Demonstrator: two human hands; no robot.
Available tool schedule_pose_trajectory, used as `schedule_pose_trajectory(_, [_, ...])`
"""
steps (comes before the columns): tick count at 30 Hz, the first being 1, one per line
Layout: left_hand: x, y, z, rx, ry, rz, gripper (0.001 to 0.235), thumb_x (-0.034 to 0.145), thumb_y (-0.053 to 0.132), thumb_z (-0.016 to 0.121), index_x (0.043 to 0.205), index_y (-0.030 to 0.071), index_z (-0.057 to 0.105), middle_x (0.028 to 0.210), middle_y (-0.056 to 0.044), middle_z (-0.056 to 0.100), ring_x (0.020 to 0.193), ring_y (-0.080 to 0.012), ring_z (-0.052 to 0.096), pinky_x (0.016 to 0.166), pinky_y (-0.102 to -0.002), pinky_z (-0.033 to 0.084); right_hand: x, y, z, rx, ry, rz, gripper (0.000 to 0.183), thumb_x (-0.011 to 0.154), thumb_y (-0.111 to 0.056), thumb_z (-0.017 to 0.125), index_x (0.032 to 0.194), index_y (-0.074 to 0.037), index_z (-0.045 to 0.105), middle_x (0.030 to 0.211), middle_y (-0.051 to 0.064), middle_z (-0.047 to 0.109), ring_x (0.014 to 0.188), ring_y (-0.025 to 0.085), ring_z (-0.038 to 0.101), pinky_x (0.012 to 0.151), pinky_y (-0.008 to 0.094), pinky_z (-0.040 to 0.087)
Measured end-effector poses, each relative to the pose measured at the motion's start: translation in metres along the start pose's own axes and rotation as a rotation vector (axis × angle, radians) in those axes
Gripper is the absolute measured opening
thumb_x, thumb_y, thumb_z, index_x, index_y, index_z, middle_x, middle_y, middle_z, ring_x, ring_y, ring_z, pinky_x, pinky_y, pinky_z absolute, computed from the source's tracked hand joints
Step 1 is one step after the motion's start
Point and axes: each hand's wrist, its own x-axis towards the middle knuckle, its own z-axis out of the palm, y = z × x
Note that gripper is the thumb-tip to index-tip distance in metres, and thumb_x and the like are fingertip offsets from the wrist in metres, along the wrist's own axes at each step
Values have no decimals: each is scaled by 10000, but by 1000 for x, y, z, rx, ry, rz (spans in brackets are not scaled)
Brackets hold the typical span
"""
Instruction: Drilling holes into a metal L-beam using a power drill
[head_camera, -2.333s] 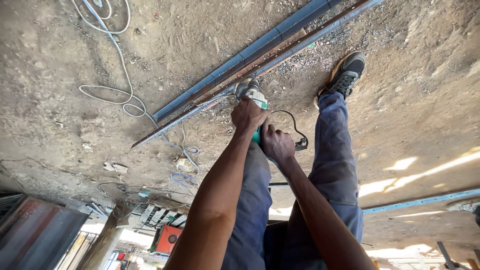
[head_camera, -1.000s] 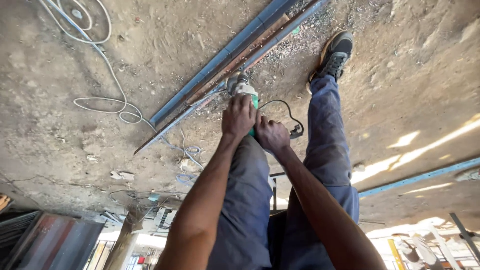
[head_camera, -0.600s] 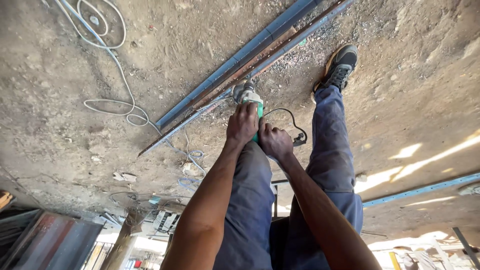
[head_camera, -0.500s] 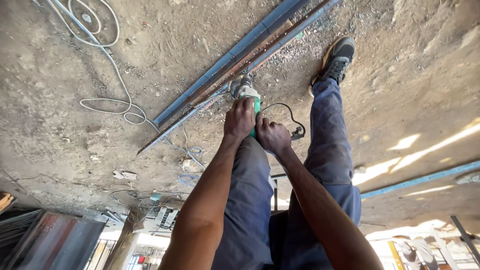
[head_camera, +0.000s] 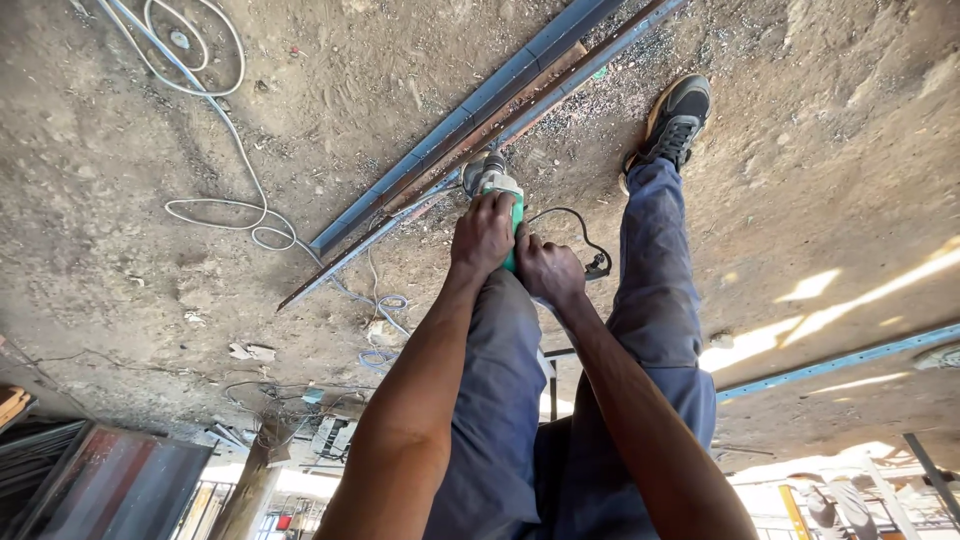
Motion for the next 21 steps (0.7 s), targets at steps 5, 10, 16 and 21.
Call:
schedule_pose_trajectory(5, [7, 8, -20, -25, -42, -12, 184, 908, 170, 538, 1088, 172, 574, 936, -87, 602, 920, -347, 666, 598, -492, 637, 4, -3, -11, -28, -37, 10, 614, 872, -187, 477, 1397, 131, 466, 814, 119, 602, 627, 342, 738, 520, 497, 590])
schedule_pose_trajectory(10, [7, 5, -22, -35, -51, -1, 186, 913, 166, 533, 1096, 178, 565, 942, -86, 599, 924, -350, 672, 605, -494, 638, 5, -8, -17, -47, -2, 24, 602, 869, -163, 475, 1390, 139, 470, 819, 119, 602, 627, 344, 739, 527, 488, 593])
schedule_pose_trajectory(16, [1, -2, -8, -22, -28, 1, 144, 937, 183, 523, 1073, 189, 571, 941, -77, 596, 919, -341, 673, 601, -471, 638, 2, -8, -11, -36, -5, 14, 605, 869, -173, 476, 1389, 136, 483, 796, 109, 603, 621, 345, 737, 515, 499, 588])
schedule_pose_trajectory(21, [4, -3, -6, -6, -4, 13, 128, 939, 179, 523, 1056, 195, 571, 919, -66, 601, 904, -331, 680, 591, -461, 638, 4, -7, -9, -55, 9, 14, 618, 869, -197, 474, 1399, 122, 470, 807, 103, 590, 618, 336, 737, 515, 488, 592])
